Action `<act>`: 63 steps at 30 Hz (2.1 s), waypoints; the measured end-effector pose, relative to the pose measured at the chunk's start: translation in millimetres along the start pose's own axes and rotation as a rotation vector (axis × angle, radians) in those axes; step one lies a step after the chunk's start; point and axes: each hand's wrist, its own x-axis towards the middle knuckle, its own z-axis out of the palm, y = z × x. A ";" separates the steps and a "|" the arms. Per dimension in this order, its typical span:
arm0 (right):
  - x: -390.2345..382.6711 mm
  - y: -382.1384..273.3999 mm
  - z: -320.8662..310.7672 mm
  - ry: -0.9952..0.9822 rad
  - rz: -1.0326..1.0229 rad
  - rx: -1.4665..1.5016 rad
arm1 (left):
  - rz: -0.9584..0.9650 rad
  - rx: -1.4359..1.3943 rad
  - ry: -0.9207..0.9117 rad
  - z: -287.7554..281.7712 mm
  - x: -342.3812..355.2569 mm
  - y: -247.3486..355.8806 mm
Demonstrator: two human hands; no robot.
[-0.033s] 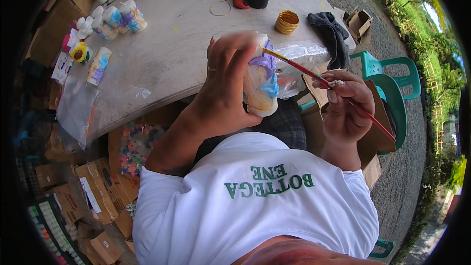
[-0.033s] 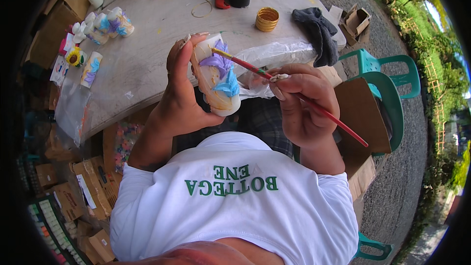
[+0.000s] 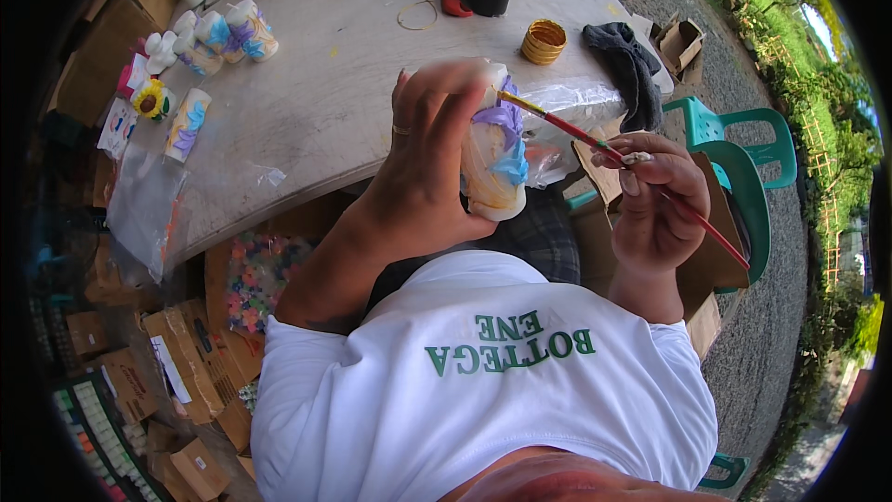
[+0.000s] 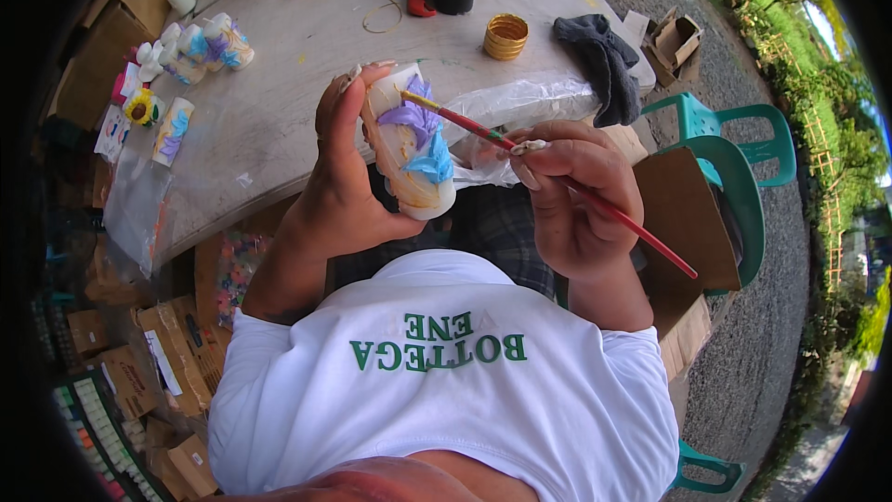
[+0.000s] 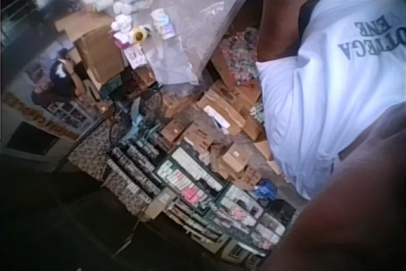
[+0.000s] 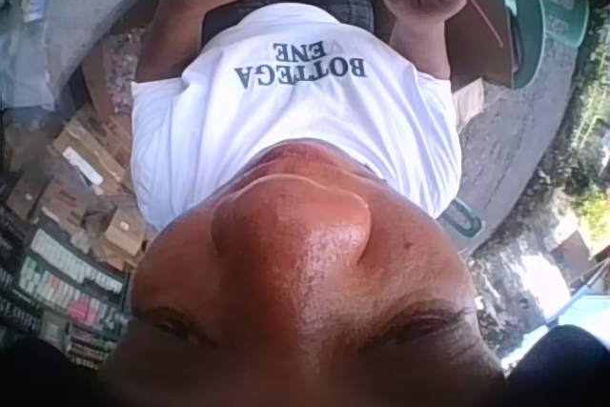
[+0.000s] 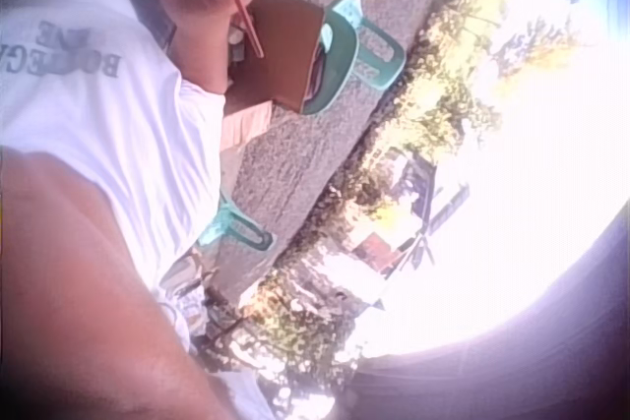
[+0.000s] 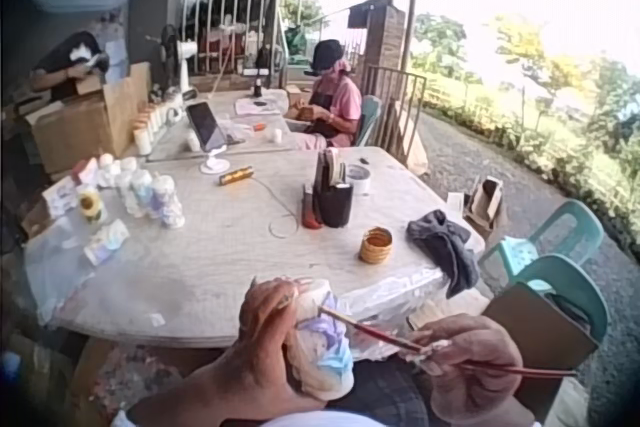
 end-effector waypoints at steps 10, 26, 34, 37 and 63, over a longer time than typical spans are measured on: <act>5.7 5.2 0.5 -0.032 -0.038 -0.044 | 0.029 0.061 0.014 -0.4 4.4 -4.1; 8.4 2.4 0.8 -0.052 -0.048 -0.053 | 0.021 0.059 0.014 -0.6 6.1 -3.8; 9.4 -0.8 -3.4 -0.096 -0.088 -0.091 | 0.043 0.050 0.026 1.0 5.6 -6.4; 9.5 0.7 -6.2 -0.014 -0.059 -0.063 | 0.066 0.044 0.042 2.1 4.8 -8.1; 17.7 -7.4 -8.8 0.154 0.015 0.214 | 0.117 -0.189 0.185 4.2 5.3 -25.1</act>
